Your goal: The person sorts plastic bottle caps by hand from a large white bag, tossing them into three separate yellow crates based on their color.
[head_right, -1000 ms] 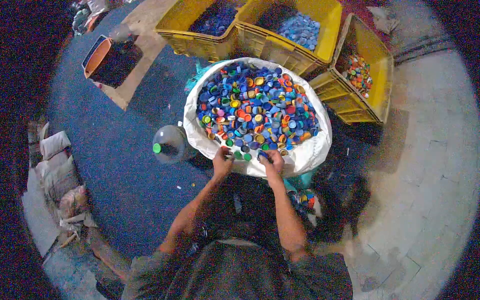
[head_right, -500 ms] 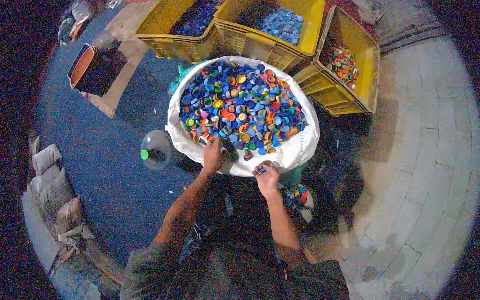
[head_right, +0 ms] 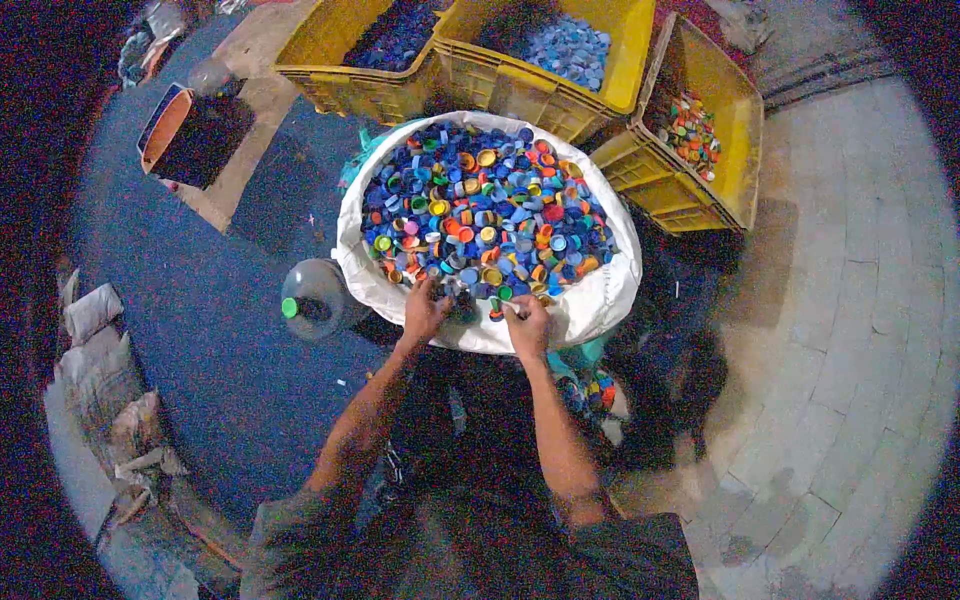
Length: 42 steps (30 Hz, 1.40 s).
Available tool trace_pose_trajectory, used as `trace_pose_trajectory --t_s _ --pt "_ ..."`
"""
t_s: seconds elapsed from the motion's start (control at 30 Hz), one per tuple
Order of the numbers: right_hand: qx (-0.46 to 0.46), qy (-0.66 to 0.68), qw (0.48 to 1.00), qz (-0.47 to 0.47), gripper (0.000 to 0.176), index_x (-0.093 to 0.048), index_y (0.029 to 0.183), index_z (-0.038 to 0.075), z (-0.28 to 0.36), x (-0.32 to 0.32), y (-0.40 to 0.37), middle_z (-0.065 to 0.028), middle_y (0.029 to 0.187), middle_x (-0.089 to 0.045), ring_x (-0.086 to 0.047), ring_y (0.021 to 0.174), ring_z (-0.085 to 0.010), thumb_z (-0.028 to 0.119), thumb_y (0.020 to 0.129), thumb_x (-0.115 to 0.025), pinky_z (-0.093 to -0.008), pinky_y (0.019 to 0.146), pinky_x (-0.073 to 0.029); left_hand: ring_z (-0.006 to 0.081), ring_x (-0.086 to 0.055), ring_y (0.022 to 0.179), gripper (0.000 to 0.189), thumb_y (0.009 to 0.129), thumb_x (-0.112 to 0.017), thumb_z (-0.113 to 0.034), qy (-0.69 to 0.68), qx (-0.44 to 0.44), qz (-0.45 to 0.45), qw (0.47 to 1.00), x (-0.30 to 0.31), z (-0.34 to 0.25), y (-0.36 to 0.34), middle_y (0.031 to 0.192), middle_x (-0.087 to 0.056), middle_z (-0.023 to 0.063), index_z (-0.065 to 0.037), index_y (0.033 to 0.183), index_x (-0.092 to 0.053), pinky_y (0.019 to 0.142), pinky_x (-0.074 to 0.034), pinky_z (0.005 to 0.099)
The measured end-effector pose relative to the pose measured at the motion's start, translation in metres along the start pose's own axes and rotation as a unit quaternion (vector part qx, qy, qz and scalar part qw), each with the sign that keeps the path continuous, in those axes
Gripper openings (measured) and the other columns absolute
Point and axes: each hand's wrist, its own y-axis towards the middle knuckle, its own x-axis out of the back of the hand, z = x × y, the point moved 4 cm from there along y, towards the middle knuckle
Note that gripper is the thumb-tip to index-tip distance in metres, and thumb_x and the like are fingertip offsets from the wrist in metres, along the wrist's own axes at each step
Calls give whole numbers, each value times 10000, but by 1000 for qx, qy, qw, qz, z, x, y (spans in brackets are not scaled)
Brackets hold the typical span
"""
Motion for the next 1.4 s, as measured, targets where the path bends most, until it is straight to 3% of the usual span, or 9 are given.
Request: trace_pose_trajectory --t_s 0.07,0.13,0.27,0.53,0.77,0.9,1.07,1.23,1.4 --pt "120 -138 981 -62 250 -588 885 47 1 3 12 -36 607 -512 -508 549 -186 73 675 -721 -331 525 -410 245 -573 791 279 752 -627 -116 -230 216 53 947 -14 27 -12 887 -566 104 1 996 -557 689 -477 338" --pt "181 -185 961 -98 261 -596 887 60 20 7 18 -65 596 -516 -525 551 -251 84 665 -731 -367 537 -422 220 -576 825 290 769 -611 -118 -537 392 64 745 -29 48 -29 928 -561 78 -15 1036 -560 694 -486 317" --pt "184 -213 957 -70 275 -600 960 56 19 2 31 -138 818 -576 -568 780 -338 84 704 -697 -432 663 -446 216 -552 786 343 808 -502 -203 -704 402 31 585 -10 23 -43 938 -582 105 24 1063 -536 638 -465 302" --pt "161 -268 950 -25 237 -610 975 61 25 -4 39 -146 979 -556 -559 878 -361 109 748 -654 -433 741 -460 234 -565 831 297 851 -518 -288 -710 452 -24 540 5 20 -46 929 -561 116 -16 966 -547 697 -501 342" --pt "180 -196 962 -56 189 -596 889 32 16 -1 42 -124 867 -571 -585 698 -261 66 725 -683 -350 624 -467 126 -520 657 165 841 -576 -213 -546 471 -31 692 2 46 -39 745 -538 21 -55 888 -556 578 -428 257" --pt "23 39 999 23 182 -560 923 41 7 4 32 -50 825 -555 -531 627 -178 88 780 -663 -309 580 -428 107 -509 601 156 808 -634 -179 -412 421 -71 805 11 41 -21 700 -545 10 -44 873 -590 548 -401 230" --pt "-214 522 820 99 173 -577 966 79 30 6 -2 1 845 -568 -509 707 -112 101 806 -641 -254 600 -420 196 -617 717 200 775 -651 -126 -116 162 -136 970 16 39 12 804 -642 88 -17 936 -605 629 -459 306" --pt "-243 586 763 122 188 -561 993 77 27 4 -15 -12 860 -568 -505 728 -132 49 811 -597 -280 648 -430 366 -601 787 286 766 -577 -71 -9 84 -19 996 13 37 40 815 -631 170 -74 1048 -529 667 -455 446" --pt "-249 565 777 123 194 -558 998 60 35 5 -17 -30 875 -576 -512 742 -132 48 809 -600 -279 661 -439 389 -591 730 328 718 -563 -23 34 26 -2 999 11 39 49 747 -605 197 -90 1035 -511 633 -443 476"
